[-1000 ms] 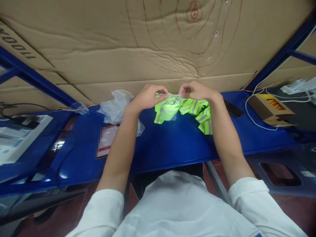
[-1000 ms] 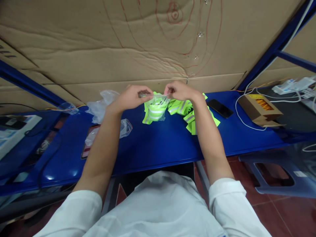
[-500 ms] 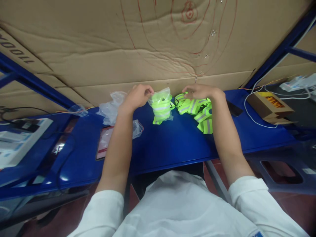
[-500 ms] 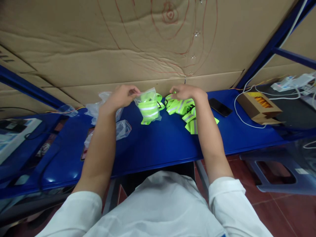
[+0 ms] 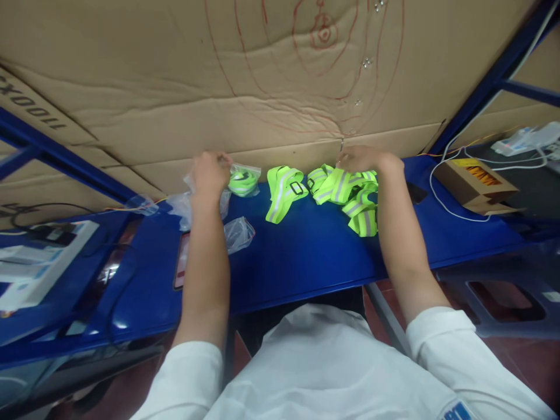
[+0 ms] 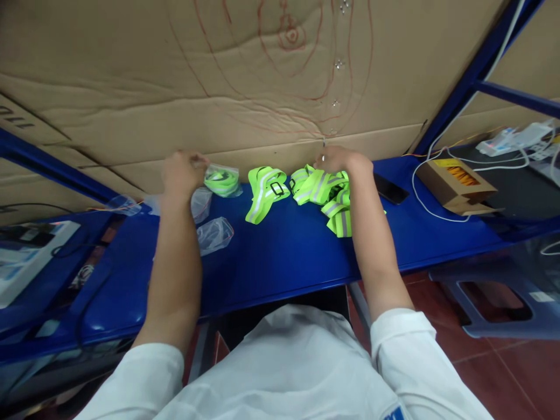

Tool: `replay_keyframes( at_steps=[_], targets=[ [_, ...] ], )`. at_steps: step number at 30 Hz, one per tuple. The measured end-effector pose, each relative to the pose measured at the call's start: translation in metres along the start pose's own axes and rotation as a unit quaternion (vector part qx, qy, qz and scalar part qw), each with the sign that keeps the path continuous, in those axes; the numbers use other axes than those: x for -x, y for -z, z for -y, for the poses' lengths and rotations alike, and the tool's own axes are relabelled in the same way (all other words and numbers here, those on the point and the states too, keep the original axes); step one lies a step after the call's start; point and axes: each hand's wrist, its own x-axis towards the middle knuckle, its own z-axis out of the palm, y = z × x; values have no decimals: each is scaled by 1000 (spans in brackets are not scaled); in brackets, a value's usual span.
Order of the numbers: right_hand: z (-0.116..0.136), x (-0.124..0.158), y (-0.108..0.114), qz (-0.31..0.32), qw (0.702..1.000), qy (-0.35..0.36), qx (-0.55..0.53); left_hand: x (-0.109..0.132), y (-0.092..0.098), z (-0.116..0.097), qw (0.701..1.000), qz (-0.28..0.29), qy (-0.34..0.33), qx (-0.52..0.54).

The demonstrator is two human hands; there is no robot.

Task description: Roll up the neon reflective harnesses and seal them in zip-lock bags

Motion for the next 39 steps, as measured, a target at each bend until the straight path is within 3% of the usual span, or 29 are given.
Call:
replay_keyframes(
  at_steps=[3, 6, 12, 15, 20, 22, 25, 27, 30, 34, 37, 39],
  targets=[
    [9, -4, -5, 2, 1000, 11, 17, 2, -5, -14, 998, -34, 49, -23],
    [15, -9, -11, 9, 999, 38, 19, 3, -4, -23, 998, -27, 44, -30],
    [29, -21, -30, 16, 997, 63, 37, 2, 2, -25, 995, 100, 10, -9],
    [47, -24, -42, 8, 996, 76, 37, 2, 0, -24, 999, 47, 22, 1],
    [91, -20, -66, -69, 968, 238, 24, 2, -6, -14, 995, -82, 48, 29],
    [105, -18, -79, -40, 963, 261, 47, 1, -9, -8, 993, -93, 59, 31],
    [114, -19, -98, 37, 966, 235, 98, 2, -11, -4, 994, -74, 81, 31],
    [112, -22, -107, 48, 970, 216, 102, 3, -12, -6, 993, -71, 90, 24],
    [105, -29, -111, -3, 977, 206, 63, 5, -13, -14, 992, -82, 92, 19],
    [97, -33, -98, -44, 974, 221, -2, 8, -13, -24, 992, -78, 99, 18],
    [92, -31, -82, -29, 955, 233, -184, 9, -12, -26, 994, -69, 86, 25],
    [89, -28, -74, -1, 927, 190, -323, 8, -12, -24, 995, -67, 70, 36]
  ],
)
